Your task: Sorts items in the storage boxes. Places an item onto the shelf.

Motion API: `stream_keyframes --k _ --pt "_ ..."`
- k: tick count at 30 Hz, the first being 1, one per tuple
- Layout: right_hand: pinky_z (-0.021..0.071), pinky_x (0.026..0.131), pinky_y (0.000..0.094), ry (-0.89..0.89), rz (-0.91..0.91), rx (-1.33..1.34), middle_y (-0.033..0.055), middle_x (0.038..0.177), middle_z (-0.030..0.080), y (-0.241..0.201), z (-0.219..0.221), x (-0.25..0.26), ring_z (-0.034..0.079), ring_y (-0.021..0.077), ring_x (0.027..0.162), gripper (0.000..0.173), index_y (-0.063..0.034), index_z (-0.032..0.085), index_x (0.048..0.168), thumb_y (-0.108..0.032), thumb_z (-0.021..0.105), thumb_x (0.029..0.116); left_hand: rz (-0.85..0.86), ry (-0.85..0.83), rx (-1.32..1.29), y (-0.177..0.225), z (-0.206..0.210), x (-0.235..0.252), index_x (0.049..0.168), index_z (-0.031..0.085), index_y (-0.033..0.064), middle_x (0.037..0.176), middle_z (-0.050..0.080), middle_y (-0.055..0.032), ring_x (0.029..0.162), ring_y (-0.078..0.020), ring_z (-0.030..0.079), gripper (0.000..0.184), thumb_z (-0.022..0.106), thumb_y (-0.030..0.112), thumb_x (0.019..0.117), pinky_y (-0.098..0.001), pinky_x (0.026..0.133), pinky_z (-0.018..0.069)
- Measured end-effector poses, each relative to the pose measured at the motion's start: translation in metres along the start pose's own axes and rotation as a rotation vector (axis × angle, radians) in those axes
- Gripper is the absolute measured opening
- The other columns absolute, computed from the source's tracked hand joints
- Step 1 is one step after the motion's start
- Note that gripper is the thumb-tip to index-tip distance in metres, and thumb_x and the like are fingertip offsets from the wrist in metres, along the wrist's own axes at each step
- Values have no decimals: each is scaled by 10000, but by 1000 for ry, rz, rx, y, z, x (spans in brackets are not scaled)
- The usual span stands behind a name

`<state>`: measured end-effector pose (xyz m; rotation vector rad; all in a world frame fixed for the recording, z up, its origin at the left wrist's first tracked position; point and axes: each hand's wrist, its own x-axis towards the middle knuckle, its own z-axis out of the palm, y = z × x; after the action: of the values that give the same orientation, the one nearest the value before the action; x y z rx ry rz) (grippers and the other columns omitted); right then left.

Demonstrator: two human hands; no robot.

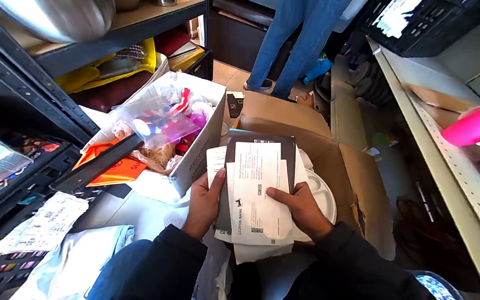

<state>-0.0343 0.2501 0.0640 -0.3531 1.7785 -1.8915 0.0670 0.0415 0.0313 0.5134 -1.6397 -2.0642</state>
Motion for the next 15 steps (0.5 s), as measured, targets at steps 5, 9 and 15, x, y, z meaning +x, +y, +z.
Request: stream_keyframes --k 5,9,15 --pt "657 763 430 -31 14 166 205 970 747 2 -1 -1 761 273 816 399 -1 593 1221 -86 770 873 -6 13 -4 -2 5 2 1053 725 34 830 751 -123 711 -215 743 266 566 247 1061 -366 662 647" --pt "654 776 448 39 8 117 215 1003 737 7 -1 4 755 292 843 429 -1 581 1258 -77 775 883 -6 52 5 -5 6 6 1050 722 45 844 752 -103 729 -192 740 280 544 259 1069 -348 670 642" --pt "648 785 444 120 35 117 216 1069 727 11 3 9 747 299 887 426 -54 579 1371 -119 694 966 -5 209 -39 -10 17 5 1100 713 39 866 752 -100 740 -188 743 285 543 265 1068 -357 682 647"
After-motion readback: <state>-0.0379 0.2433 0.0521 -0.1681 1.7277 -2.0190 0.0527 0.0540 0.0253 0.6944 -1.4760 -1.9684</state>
